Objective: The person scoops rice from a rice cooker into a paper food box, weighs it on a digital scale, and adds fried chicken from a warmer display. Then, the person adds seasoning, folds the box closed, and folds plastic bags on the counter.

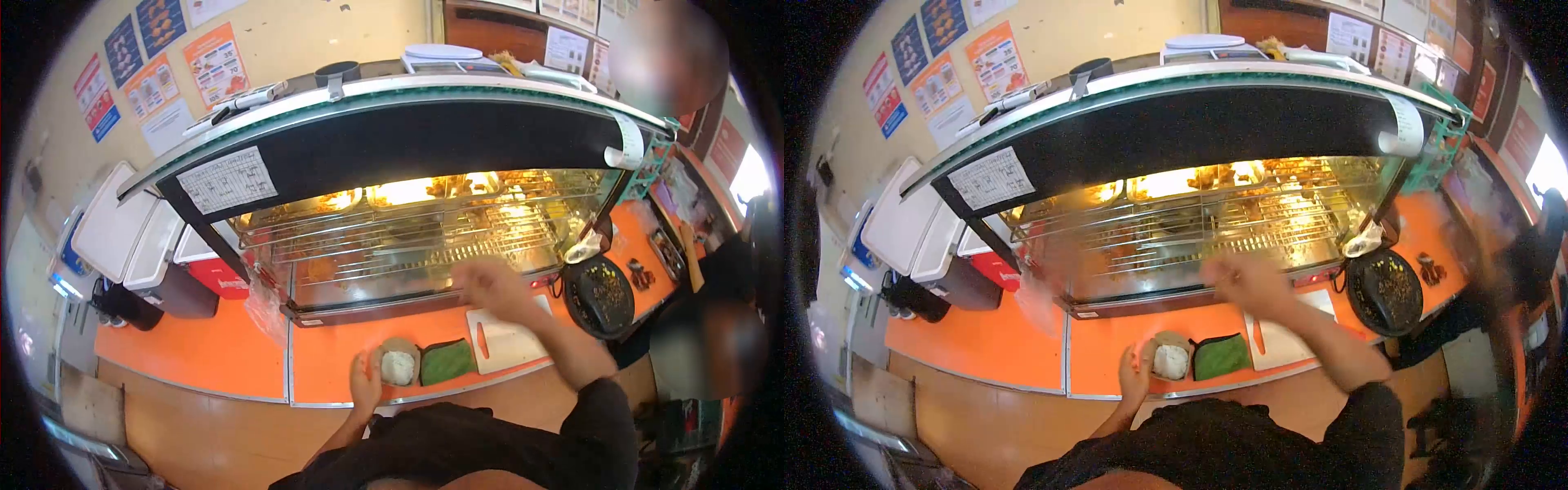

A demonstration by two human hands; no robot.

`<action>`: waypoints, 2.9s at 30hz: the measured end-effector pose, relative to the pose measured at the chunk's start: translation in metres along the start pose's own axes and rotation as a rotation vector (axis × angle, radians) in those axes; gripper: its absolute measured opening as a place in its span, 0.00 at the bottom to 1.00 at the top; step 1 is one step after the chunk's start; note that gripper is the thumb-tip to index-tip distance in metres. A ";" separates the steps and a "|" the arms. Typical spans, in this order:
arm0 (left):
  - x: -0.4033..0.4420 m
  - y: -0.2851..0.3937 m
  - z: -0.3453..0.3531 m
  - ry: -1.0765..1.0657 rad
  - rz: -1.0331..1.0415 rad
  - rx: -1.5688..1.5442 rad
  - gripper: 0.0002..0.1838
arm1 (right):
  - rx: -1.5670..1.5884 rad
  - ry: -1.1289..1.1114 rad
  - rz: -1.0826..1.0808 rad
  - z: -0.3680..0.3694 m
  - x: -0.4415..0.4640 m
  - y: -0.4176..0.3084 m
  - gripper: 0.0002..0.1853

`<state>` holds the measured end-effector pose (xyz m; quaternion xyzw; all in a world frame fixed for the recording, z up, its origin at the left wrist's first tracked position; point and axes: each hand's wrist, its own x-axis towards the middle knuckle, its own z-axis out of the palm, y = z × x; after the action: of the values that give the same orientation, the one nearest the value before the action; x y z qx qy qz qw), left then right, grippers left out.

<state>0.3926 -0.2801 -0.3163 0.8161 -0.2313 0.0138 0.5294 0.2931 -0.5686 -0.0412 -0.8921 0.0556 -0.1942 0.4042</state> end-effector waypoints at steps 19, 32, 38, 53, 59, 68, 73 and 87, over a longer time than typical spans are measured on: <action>0.378 0.510 -0.017 -0.086 0.565 1.013 0.30 | -0.738 0.256 0.170 -0.196 0.260 -0.081 0.19; 0.311 0.531 -0.076 0.000 0.425 -0.209 0.33 | 0.261 0.490 -0.212 -0.215 0.191 -0.130 0.08; 0.132 0.435 -0.087 -0.028 0.441 -0.529 0.35 | 0.543 0.336 -0.424 -0.143 0.014 -0.112 0.19; -0.138 0.020 -0.191 0.237 -0.581 -0.505 0.34 | 0.498 -0.392 0.255 0.112 -0.126 0.120 0.24; -0.114 -0.048 -0.183 0.232 -0.647 -0.382 0.33 | 0.487 -0.375 0.530 0.176 -0.110 0.145 0.30; -0.057 -0.108 -0.122 0.114 -0.474 -0.245 0.29 | 0.585 -0.328 0.897 0.248 -0.095 0.122 0.28; -0.046 -0.164 -0.116 0.127 -0.399 -0.265 0.27 | 0.659 -0.329 0.858 0.248 -0.081 0.122 0.25; -0.026 -0.128 -0.168 -0.136 -0.309 0.139 0.29 | 0.614 -0.458 0.792 0.340 0.017 0.018 0.25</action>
<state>0.4569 -0.0817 -0.3587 0.8756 -0.1367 -0.1070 0.4508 0.4432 -0.3473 -0.2526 -0.6634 0.2382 0.1645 0.6899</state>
